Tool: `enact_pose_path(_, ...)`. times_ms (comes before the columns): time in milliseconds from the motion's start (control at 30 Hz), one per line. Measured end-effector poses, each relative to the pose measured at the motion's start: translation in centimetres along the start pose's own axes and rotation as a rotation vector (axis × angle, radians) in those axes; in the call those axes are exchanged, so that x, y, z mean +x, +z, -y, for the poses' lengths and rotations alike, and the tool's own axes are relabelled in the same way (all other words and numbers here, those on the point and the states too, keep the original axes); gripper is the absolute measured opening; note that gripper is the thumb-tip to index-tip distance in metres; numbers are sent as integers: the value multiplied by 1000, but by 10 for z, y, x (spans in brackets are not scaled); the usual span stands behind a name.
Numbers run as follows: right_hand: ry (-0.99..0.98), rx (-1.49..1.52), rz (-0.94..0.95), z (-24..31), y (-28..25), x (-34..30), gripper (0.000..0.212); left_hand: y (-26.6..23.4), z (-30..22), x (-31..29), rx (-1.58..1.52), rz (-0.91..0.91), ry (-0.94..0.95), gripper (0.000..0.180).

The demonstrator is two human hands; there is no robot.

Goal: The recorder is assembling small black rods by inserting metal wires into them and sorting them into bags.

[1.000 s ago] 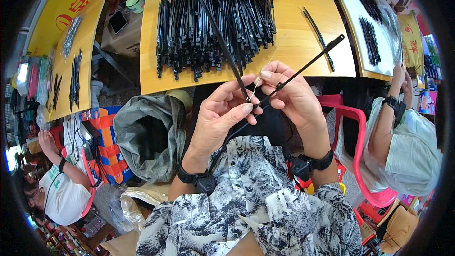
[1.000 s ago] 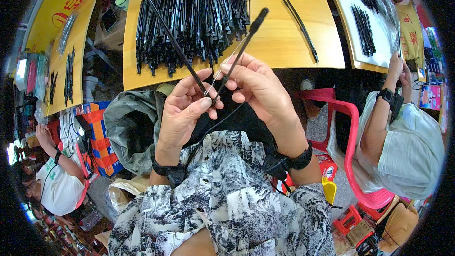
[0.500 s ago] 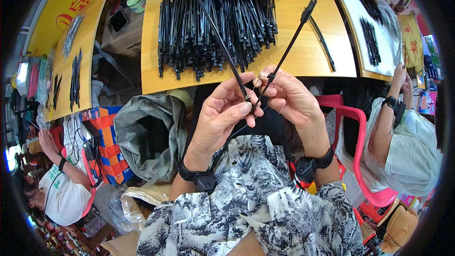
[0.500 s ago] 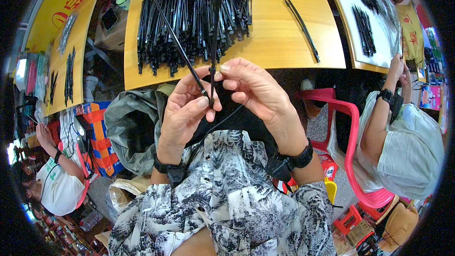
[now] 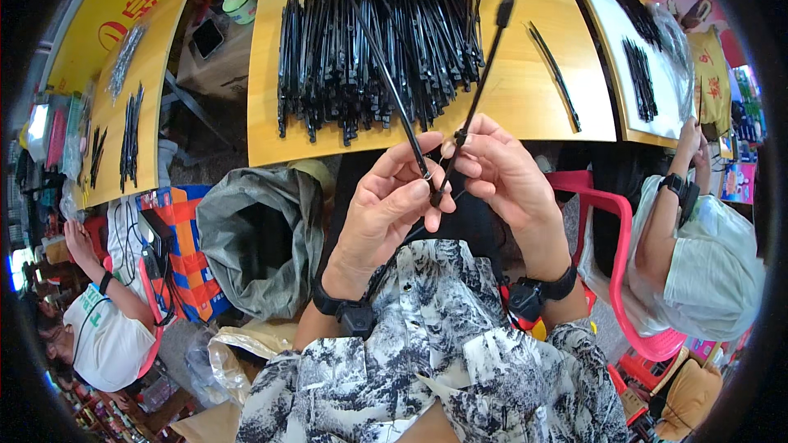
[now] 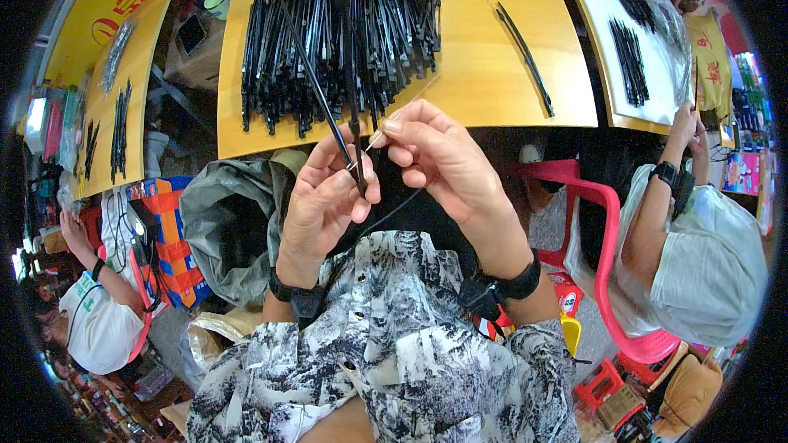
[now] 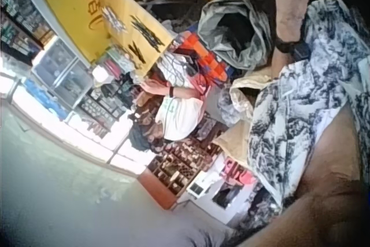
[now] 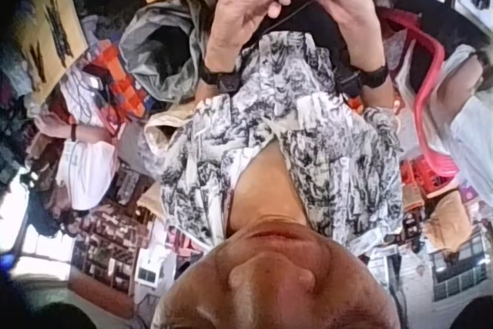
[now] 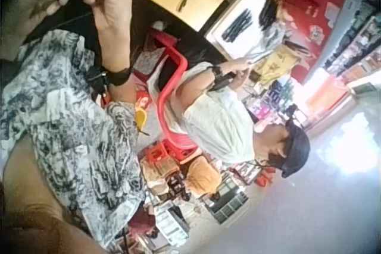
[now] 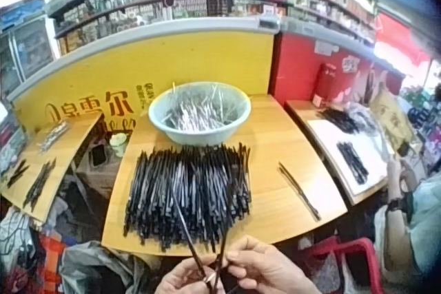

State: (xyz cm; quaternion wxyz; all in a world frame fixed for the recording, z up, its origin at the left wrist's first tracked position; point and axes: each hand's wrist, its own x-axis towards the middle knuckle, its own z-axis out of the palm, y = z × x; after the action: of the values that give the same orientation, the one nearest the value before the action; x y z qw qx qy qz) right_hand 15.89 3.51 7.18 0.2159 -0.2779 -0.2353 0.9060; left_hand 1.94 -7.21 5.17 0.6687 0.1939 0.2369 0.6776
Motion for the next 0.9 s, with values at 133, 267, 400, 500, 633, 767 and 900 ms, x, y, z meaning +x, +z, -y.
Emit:
enact_pose_path(133, -105, -114, -31, 0, 4, -1, 8, -1, -2, -4, 86, -45, 5, 38)
enact_pose_path(267, -120, -128, -54, 0, 6, -3, 8, 1, -3, -3, 113, -59, -8, 38)
enact_pose_path(400, -27, -27, 12, -2, -6, 2, 6, 1, -3, -4, 54, -23, -5, 39)
enact_pose_path(500, -40, -42, -23, 0, -1, 1, 5, 3, -6, -2, 90, -31, -9, 38)
enact_pose_path(633, -85, -80, -35, -2, -2, 1, 5, 0, -5, -3, 151, -62, 29, 38)
enact_pose_path(767, -193, -243, -126, -3, 8, -6, 8, -1, -2, -4, 150, -91, 42, 33)
enact_pose_path(900, -304, -428, -114, 2, 18, -14, 13, 4, -1, 0, 360, -263, 34, 22)
